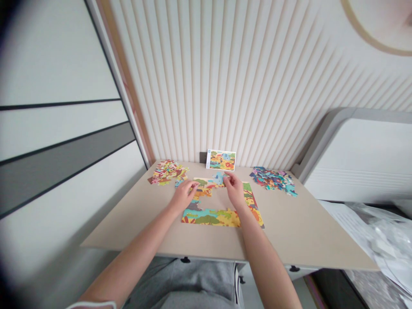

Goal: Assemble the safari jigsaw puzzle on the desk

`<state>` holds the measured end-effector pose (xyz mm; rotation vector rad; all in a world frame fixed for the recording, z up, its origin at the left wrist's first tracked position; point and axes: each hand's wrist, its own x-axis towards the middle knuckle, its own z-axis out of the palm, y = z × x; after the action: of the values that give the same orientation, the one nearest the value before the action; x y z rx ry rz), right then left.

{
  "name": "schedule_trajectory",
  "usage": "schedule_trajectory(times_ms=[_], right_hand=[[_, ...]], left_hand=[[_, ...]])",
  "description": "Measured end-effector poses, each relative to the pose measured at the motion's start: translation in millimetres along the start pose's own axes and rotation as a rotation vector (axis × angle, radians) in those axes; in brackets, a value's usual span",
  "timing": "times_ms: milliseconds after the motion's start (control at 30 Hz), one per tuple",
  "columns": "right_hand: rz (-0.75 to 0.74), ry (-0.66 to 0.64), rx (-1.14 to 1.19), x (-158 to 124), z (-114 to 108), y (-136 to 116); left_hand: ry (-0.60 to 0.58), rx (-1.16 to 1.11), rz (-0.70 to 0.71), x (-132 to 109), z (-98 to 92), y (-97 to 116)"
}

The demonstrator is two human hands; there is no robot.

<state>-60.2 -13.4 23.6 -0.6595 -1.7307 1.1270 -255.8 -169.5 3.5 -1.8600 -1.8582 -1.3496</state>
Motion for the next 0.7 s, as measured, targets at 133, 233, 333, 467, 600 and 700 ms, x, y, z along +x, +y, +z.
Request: schedule_trajectory(times_ms=[133,233,333,467,600,700], right_hand=[[0.027,0.194,-0.045,13.8,-30.4,8.2],[0.086,0.247,-0.110,19.5,-53.4,15.9],[0.142,0.146,-0.163,20.2,-66.5,23.6],[0.162,-0.017,-0.202,17.8,-66.1,31.7],[0.146,-0.053,-0.289,18.1,-65.3,36.4],[0.137,-0.023,-0.381,19.8,-70.8,39.1]], left_hand=[[-0.016,0.007,-0.008,-1.4,1.7,-1.9],[-0.053,0.009,0.000,-2.6,2.8,-0.5],[-0.092,0.010,0.008,-3.2,4.0,0.2],[-0.145,0.008,0.022,-3.5,6.1,-0.8],[-0.178,0.009,0.025,-4.4,8.0,-2.4],[-0.191,0.011,0.024,-5.2,8.8,-3.2]])
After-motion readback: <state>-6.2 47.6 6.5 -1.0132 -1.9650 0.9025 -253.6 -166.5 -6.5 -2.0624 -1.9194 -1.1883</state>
